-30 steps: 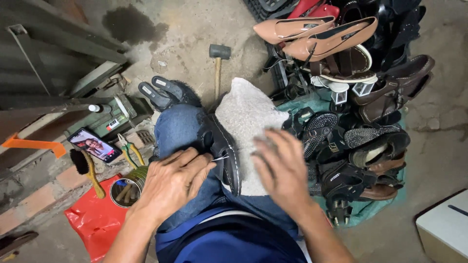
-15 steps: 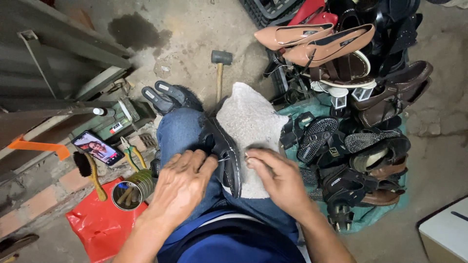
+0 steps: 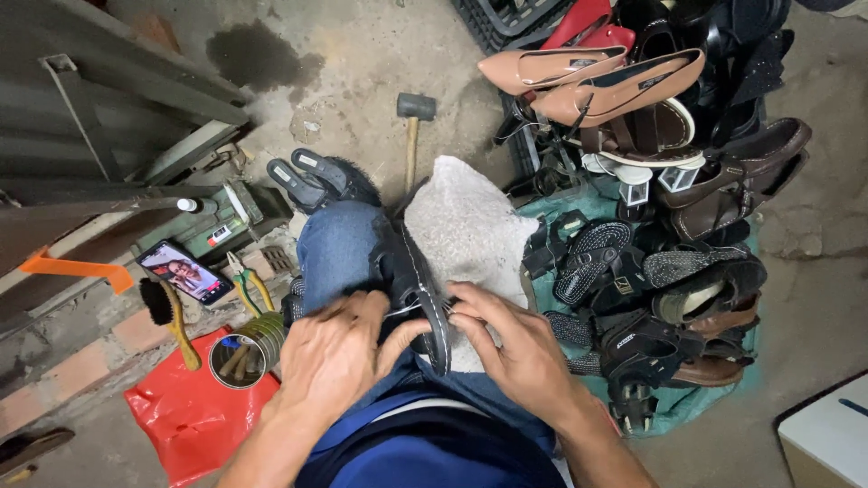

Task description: A person is hand-stitching the sole of a black sandal to repair it.

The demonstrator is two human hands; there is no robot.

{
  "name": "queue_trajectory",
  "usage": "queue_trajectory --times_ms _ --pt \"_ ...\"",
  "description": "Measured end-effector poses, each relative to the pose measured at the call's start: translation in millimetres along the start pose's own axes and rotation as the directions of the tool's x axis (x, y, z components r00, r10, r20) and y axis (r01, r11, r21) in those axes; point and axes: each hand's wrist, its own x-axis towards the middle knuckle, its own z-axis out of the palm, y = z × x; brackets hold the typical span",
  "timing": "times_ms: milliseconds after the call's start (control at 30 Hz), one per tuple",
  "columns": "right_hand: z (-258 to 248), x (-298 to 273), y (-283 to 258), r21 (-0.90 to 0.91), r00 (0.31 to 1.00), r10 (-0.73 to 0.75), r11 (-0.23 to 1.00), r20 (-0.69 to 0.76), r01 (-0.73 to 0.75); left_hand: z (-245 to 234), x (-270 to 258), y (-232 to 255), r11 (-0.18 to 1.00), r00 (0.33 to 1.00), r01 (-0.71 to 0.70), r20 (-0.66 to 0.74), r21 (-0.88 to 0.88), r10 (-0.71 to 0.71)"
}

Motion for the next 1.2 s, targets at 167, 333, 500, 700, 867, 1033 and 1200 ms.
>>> queue_trajectory --times_ms 167,333,500,700,867,1033,1200 --pt "7 1 5 -0.078 0.991 -0.094 0.993 -0.091 0.087 -14 -26 -11 0.956 0.967 0.223 0.078 0.192 -0.242" --pt "12 2 12 -0.124 0.989 -0.143 0.983 -0.046 0.137 -33 -66 -33 0.842 0.865 0.423 0.127 0.333 -0.485" --pt "13 -13 12 0.030 0.997 -0.082 0.996 -0.005 0.083 -20 -58 -16 0.924 0.934 0.343 0.048 0.168 -0.355" --pt "-18 -22 -2 0.510 0.993 -0.087 0.860 0.078 0.035 -11 -41 -18 0.699 0.786 0.605 0.427 -0.381 -0.447" --pt "-5 -33 11 0.828 0.995 -0.099 0.557 -0.013 0.066 1 -53 -16 0.620 0.890 0.442 0.232 -0.648 -0.393" --pt "15 -22 -14 0.312 0.996 0.072 0.946 0.051 -0.085 2 -46 9 0.562 0.952 0.058 -0.124 -0.825 -0.280" --pt "25 -25 -9 0.190 0.990 0.140 0.971 0.025 -0.143 18 -31 22 0.857 0.939 0.000 -0.295 -0.515 -0.177"
